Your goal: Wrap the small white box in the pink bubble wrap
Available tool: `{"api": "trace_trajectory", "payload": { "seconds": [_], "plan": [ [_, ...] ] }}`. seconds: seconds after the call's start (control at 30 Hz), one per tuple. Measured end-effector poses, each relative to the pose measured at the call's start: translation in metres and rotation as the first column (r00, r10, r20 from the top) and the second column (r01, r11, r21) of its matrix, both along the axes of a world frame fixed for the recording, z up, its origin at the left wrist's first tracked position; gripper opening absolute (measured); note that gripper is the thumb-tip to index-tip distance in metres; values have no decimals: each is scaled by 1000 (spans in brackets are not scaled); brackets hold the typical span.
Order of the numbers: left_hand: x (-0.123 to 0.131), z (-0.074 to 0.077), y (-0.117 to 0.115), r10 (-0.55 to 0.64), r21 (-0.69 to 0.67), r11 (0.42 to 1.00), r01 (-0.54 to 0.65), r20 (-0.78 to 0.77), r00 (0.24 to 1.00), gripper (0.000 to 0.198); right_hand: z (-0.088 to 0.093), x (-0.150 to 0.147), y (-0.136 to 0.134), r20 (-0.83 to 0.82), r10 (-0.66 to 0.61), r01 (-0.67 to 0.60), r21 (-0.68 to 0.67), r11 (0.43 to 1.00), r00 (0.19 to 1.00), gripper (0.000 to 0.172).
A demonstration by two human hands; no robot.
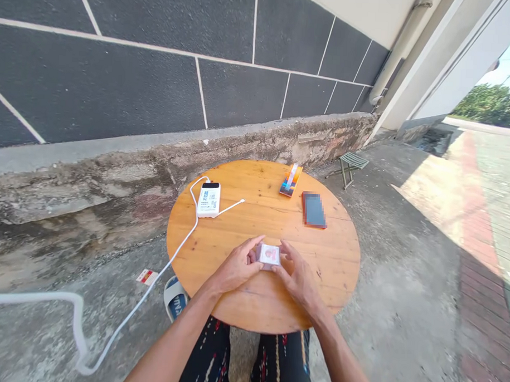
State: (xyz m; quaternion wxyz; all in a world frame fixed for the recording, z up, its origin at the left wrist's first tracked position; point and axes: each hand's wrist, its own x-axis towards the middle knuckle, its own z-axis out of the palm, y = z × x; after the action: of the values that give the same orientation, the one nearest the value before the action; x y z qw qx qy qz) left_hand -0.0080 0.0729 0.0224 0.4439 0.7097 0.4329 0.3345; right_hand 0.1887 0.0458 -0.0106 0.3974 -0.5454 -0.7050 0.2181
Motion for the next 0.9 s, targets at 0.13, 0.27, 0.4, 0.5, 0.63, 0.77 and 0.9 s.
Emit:
{"api": "trace_trajectory", "payload": {
  "seconds": [0.13,0.27,0.4,0.5,0.63,0.77,0.9],
  "plan": [
    [6,1,12,13,56,998,-10,-45,999,61,-3,4,11,35,-19,18,32,999,999,57],
    [5,2,10,-12,93,995,19,-76,997,66,-5,8,9,34,19,-20,26,999,999,61],
    [-1,-1,-1,65,67,996,-60,-71,995,68,-5,10,2,-49,14,-13,23,1000,999,69],
    [-2,-7,-5,95,-53,994,-94,10,995,66,-6,9,1,-70,27,-27,6,1000,997,68],
    [3,-15,0,108,-97,990,-100,83,991,64,-10,5,4,-83,6,-5,10,1000,997,62],
    [7,-19,7,111,-81,991,-104,85,990,61,-14,0,5,-77,-43,45,32,998,996,57],
    [7,-22,3,131,-76,989,-124,90,987,59,-11,1,2,-66,-25,28,40,999,997,59]
  ]
}}
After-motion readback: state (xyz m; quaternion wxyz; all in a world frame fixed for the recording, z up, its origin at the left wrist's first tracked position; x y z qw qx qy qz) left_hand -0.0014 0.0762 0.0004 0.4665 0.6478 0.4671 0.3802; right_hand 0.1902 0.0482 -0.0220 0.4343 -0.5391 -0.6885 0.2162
